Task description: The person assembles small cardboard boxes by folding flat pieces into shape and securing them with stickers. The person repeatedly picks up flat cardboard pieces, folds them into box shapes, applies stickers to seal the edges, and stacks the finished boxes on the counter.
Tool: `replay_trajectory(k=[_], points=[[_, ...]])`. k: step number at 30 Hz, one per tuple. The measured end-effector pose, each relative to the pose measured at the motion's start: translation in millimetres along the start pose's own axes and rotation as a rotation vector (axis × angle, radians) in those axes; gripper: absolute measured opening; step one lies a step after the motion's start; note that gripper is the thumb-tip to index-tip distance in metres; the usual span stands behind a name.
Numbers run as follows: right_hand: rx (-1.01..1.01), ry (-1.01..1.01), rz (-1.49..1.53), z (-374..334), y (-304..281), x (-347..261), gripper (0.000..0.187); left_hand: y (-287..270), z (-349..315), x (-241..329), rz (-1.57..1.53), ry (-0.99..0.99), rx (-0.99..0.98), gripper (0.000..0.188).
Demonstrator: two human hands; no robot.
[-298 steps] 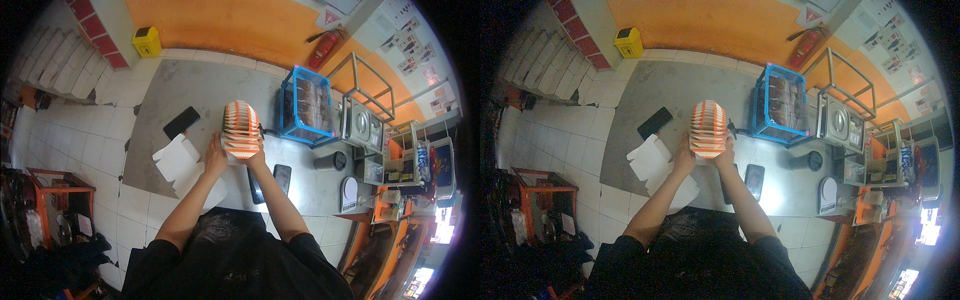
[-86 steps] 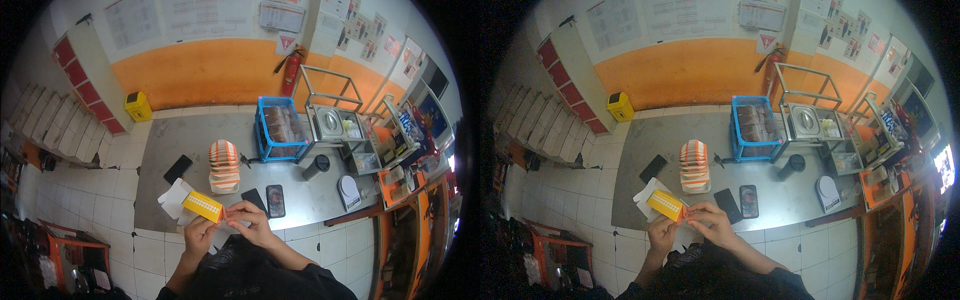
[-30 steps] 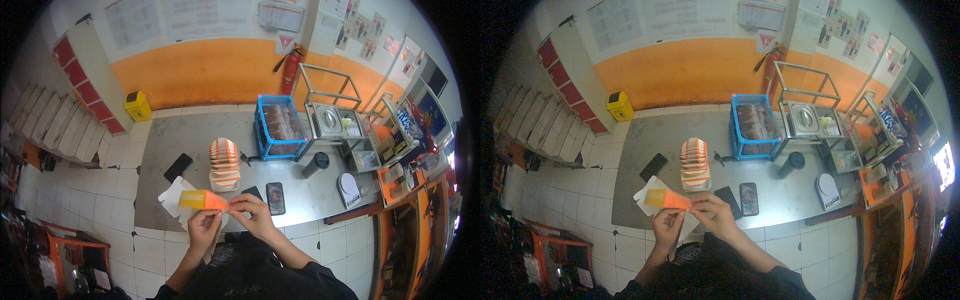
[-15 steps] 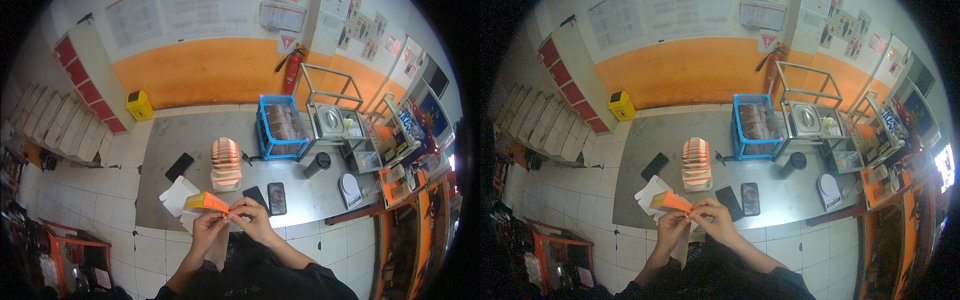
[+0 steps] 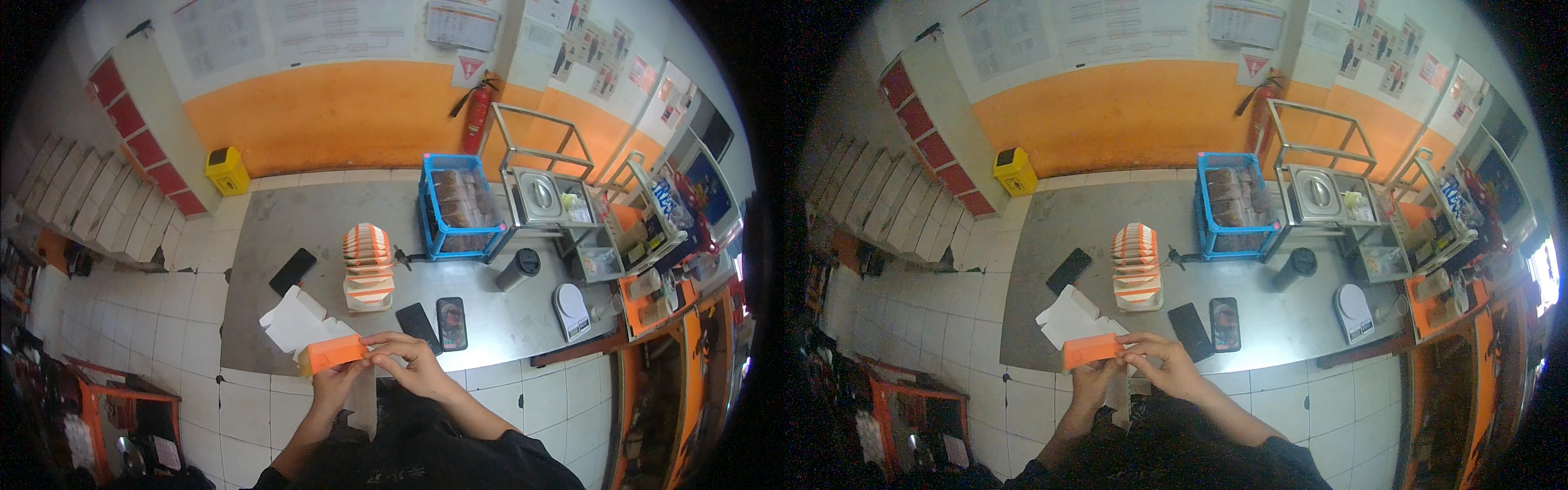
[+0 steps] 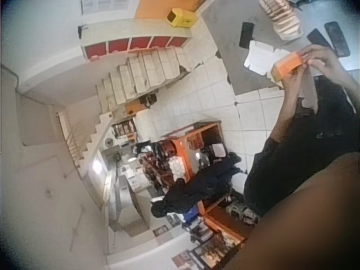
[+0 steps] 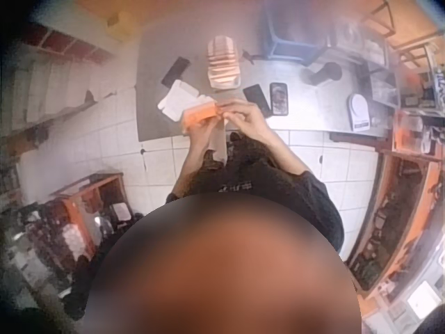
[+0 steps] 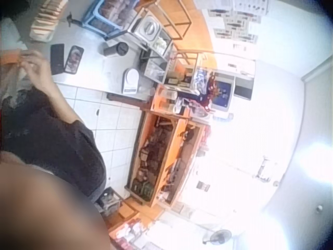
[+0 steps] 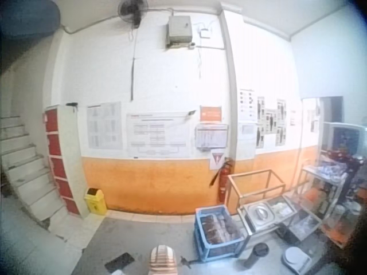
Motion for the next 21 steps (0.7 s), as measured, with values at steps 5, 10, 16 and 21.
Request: replay_trajectory(k=[5, 10, 16, 21], points=[[-0.022, 0.005, -0.058, 2.4, -8.7, -4.1, 0.011, 13.3, -0.9, 10.1, -0.138, 0.096, -0.054, 0.059], [-0.032, 0.112, -0.024, 0.2, -14.3, 15.3, 0.024, 44.3, -15.1, 35.7, 0.232, 0.158, -0.296, 0.073], [0.179, 0.081, 0.183, -7.3, -38.3, 55.6, 0.023, 43.8, -17.3, 12.8, 0.351, -0.092, -0.412, 0.052], [0.156, 0.021, 0.469, -8.3, -32.1, 54.7, 0.039, 36.4, -19.3, -27.9, 0.252, -0.389, -0.534, 0.028]])
Point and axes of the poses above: each hand's wrist, its own z-axis towards the middle knuckle, its own y-axis out of the palm, x = y × z, the point moved 8 cm from there along z, towards the middle knuckle, and after that the axes turned 13 degrees about z, right-handed, at the moved point
